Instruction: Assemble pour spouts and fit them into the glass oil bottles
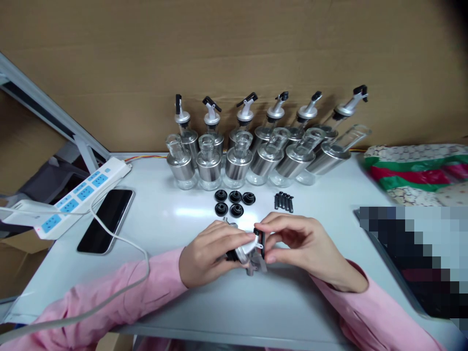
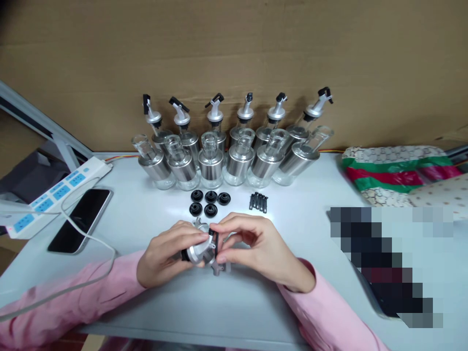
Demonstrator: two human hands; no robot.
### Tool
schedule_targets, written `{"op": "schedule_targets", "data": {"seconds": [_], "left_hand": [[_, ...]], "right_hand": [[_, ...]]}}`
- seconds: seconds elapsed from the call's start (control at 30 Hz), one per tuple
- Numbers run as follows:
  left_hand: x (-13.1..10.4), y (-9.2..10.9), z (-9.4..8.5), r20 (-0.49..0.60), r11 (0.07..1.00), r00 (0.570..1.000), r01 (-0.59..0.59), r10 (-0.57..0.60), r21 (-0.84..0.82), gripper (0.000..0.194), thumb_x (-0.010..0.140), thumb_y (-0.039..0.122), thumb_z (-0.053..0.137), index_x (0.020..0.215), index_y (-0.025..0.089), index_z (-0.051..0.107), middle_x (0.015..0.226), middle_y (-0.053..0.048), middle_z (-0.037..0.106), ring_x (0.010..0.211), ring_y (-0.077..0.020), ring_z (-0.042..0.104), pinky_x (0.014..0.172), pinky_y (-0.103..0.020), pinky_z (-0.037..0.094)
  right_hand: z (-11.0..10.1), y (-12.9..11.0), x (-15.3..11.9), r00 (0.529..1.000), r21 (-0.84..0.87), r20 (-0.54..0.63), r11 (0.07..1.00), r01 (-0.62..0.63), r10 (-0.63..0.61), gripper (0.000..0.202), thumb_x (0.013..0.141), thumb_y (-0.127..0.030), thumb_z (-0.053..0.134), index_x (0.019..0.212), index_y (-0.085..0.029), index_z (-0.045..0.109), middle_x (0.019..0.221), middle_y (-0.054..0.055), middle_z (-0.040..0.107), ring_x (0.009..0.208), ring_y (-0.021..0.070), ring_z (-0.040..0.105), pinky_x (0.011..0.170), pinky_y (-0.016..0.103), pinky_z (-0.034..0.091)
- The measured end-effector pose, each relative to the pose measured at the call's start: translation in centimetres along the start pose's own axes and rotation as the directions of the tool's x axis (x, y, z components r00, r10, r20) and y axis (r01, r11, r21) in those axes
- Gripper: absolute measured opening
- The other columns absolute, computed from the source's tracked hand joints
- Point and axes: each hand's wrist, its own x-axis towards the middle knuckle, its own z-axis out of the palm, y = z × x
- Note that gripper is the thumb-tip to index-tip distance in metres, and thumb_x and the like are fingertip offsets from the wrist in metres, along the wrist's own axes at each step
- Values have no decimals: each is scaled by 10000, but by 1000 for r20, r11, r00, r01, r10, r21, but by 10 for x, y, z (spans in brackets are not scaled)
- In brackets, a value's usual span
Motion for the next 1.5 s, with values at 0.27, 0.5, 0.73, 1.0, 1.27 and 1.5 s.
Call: {"op": "schedule_targets", "data": {"seconds": [0.27,0.5,0.73,1.0,1.27,1.5], "left_hand": [[0,2,-2,39,1000,999,6,-5,-28,332,889,293,566,1161,106,532,939,-103,669,843,-145,590,785,-253,473],[-1,0,0,41,1000,999,2,-2,-7,325,903,290,542,1173,111,530,939,-105,665,838,-152,586,770,-265,481],[-5,-1,2,62,1000,998,7,-6,-8,340,904,295,537,1195,119,516,947,-105,660,854,-154,591,782,-266,489],[-2,-1,-2,84,1000,996,-4,6,-18,367,892,274,558,1221,119,506,934,-112,664,856,-165,605,791,-284,501],[1,0,-5,132,999,991,-33,33,-1,338,899,290,549,1183,107,520,918,-120,680,834,-165,637,768,-285,517],[0,0,-2,111,999,993,-30,31,-14,353,896,293,552,1191,101,521,896,-126,678,821,-172,633,760,-290,525]], "right_hand": [[-4,0,0,998,21,-15,998,-60,60,400,597,26,779,879,-257,771,724,-4,722,598,94,709,573,112,574],[-1,1,0,997,27,-54,998,-63,64,366,595,16,779,850,-246,774,722,-3,725,581,89,703,565,113,571],[-1,2,0,996,-34,-69,997,-64,61,293,597,-30,796,834,-202,773,668,15,716,560,121,701,542,161,580],[1,-1,-1,997,-60,-71,997,-47,43,229,613,-101,812,816,-196,769,691,29,716,568,148,704,548,209,591],[-1,-2,-2,996,-65,-39,994,-87,84,192,605,-80,810,762,-165,741,646,31,715,550,155,711,541,188,580],[-2,-1,-3,997,-114,-35,991,-74,71,193,594,-93,817,755,-148,726,657,36,715,554,145,707,562,183,576]]}}
